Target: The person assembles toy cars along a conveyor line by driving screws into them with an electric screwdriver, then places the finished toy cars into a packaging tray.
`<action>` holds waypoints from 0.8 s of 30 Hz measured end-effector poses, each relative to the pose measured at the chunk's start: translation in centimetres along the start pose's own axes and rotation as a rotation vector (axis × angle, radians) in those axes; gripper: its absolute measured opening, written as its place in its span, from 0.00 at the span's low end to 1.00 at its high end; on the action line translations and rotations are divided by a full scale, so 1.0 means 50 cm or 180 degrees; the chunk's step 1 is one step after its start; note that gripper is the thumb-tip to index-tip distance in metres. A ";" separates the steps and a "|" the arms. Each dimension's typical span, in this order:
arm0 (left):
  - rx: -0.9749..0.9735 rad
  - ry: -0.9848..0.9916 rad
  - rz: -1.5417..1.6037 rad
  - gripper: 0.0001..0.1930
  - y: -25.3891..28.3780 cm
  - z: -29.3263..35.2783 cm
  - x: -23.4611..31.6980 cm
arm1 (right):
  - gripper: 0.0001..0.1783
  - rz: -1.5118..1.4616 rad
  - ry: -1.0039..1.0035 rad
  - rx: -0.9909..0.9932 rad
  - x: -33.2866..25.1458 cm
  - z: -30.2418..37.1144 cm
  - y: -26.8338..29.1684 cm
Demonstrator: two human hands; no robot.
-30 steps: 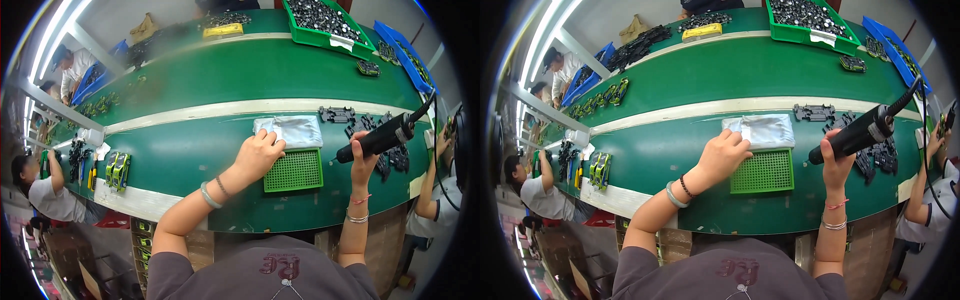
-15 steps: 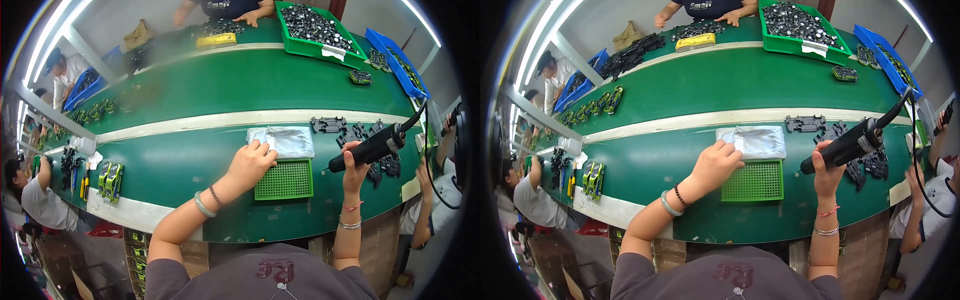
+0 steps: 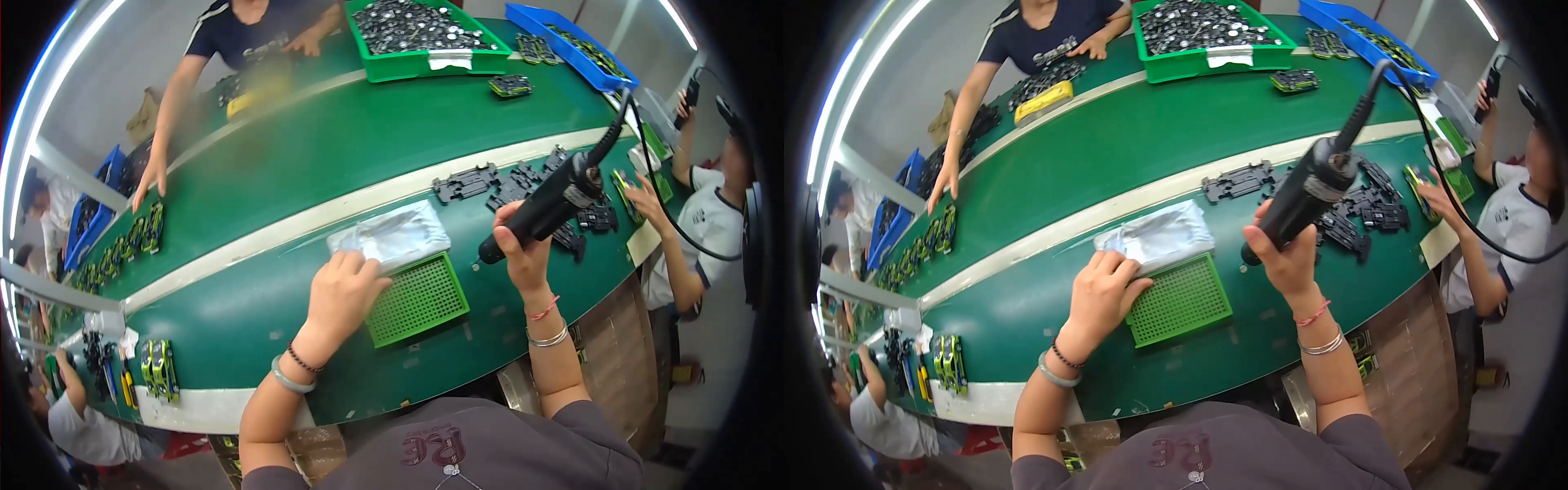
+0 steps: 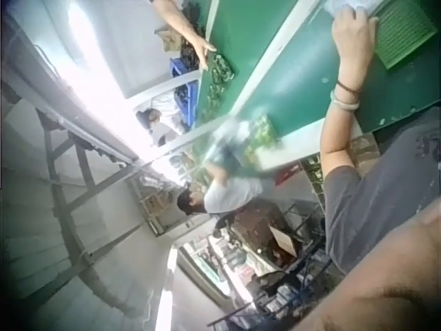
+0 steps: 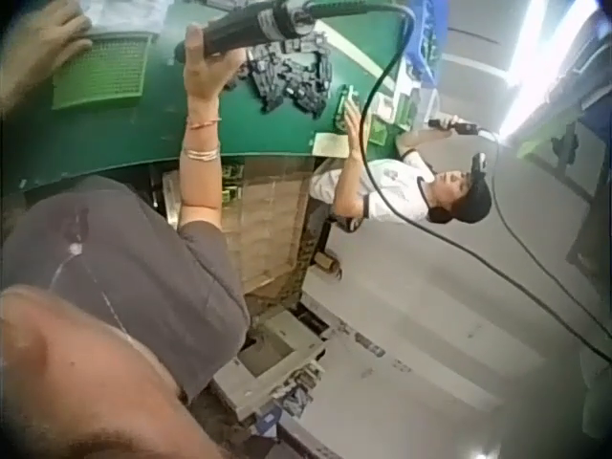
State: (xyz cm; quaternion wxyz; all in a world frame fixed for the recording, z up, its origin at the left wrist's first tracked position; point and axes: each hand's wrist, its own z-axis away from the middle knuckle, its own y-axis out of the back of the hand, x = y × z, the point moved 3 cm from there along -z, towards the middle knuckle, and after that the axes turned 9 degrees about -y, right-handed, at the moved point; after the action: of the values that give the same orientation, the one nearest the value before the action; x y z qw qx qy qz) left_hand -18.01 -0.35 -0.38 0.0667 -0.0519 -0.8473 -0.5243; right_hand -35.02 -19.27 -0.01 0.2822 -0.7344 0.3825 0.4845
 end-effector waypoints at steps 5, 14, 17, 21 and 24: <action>0.0389 -0.0375 0.0348 0.11 0.101 -0.044 0.062 | 0.15 0.0188 -0.0063 -0.0073 0.009 0.002 0.006; 0.1109 -0.1085 0.0062 0.15 0.274 -0.107 0.235 | 0.16 0.0273 0.0093 -0.0108 0.010 -0.002 0.007; 0.1573 -0.1221 -0.0029 0.11 0.257 -0.103 0.239 | 0.15 0.0307 0.0114 -0.0151 0.014 -0.008 -0.002; 0.1815 -0.1177 -0.0340 0.10 0.236 -0.111 0.238 | 0.15 0.0162 -0.0018 -0.0101 0.011 -0.010 -0.001; 0.1870 -0.0862 -0.0684 0.08 0.250 -0.099 0.250 | 0.15 0.0070 -0.0036 -0.0121 0.008 -0.008 -0.002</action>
State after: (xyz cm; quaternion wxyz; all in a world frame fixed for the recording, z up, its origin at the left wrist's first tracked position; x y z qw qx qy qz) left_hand -28.08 1.02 14.90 -0.0898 -0.0100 -0.9640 -0.2502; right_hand -34.63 -19.66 -0.21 0.2649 -0.7326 0.3798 0.4989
